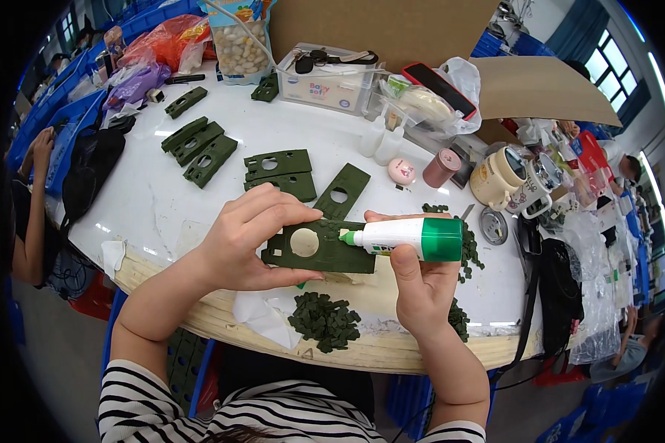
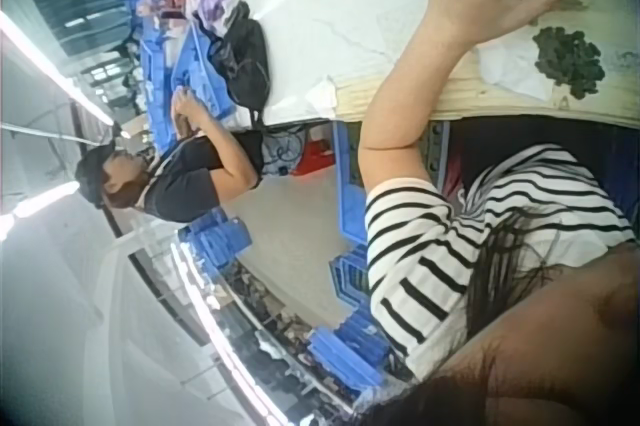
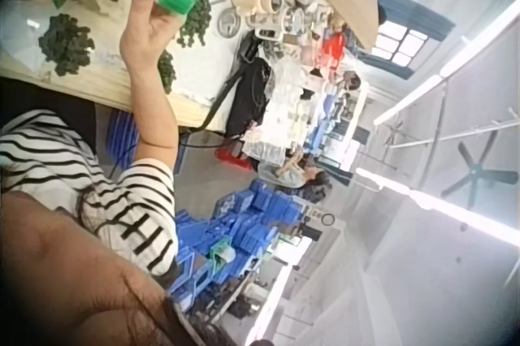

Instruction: Assembling plastic toy tanks by applying glue to the hulls and attaching small detail parts.

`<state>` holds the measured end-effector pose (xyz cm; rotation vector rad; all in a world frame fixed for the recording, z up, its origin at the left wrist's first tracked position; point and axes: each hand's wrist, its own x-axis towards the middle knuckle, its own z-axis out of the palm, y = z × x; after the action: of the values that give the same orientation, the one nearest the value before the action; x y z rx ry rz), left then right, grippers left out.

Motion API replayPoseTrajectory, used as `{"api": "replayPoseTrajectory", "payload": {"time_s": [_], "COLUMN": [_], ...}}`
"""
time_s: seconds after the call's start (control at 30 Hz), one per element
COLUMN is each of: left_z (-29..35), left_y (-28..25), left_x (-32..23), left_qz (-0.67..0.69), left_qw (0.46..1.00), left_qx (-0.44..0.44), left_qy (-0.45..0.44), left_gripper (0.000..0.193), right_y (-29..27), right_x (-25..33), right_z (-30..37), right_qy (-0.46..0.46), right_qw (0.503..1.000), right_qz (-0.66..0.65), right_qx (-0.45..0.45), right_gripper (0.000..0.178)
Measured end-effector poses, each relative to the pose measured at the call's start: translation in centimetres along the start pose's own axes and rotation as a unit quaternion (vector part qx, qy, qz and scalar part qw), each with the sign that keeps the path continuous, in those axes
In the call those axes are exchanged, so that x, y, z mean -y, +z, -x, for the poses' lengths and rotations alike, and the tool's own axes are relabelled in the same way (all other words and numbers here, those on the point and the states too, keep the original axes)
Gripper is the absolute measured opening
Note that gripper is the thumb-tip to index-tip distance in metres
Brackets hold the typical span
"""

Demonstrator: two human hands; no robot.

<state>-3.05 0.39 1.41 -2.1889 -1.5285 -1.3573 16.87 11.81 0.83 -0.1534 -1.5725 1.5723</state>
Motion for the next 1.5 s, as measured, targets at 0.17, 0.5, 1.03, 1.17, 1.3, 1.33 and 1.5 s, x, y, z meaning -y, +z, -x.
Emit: {"api": "replayPoseTrajectory", "payload": {"time_s": [0.17,0.5,1.03,1.17,1.3,1.33,1.5], "left_z": [0.0,0.0,0.5,0.4,1.0,0.8,1.3], "left_y": [0.0,0.0,0.6,0.5,1.0,0.8,1.3], "left_x": [0.0,0.4,0.8,-0.1,-0.3,-0.6,-0.3], "left_qz": [0.001,0.051,0.687,0.709,0.723,0.719,0.688], "left_qw": [1.000,0.997,0.647,0.610,0.589,0.591,0.618], "left_qx": [-0.002,0.029,0.003,0.115,0.177,0.186,0.194], "left_qy": [0.004,-0.049,-0.330,-0.336,-0.316,-0.316,-0.326], "left_gripper": [0.056,0.064,0.068,0.062,0.055,0.056,0.059], "right_y": [0.0,-0.8,0.1,-0.2,0.6,0.7,0.4], "right_x": [0.0,-0.2,0.3,0.1,-0.1,-0.1,-0.5], "right_z": [0.0,0.1,0.4,0.3,0.5,0.6,0.7], "right_qy": [-0.008,-0.007,0.025,0.008,0.018,0.020,-0.002], "right_qw": [1.000,1.000,1.000,1.000,0.999,0.999,0.998], "right_qz": [0.004,-0.004,0.000,0.012,0.032,0.036,0.048], "right_qx": [0.002,-0.015,0.005,0.000,0.024,0.031,0.046], "right_gripper": [0.032,0.033,0.043,0.043,0.042,0.042,0.040]}}
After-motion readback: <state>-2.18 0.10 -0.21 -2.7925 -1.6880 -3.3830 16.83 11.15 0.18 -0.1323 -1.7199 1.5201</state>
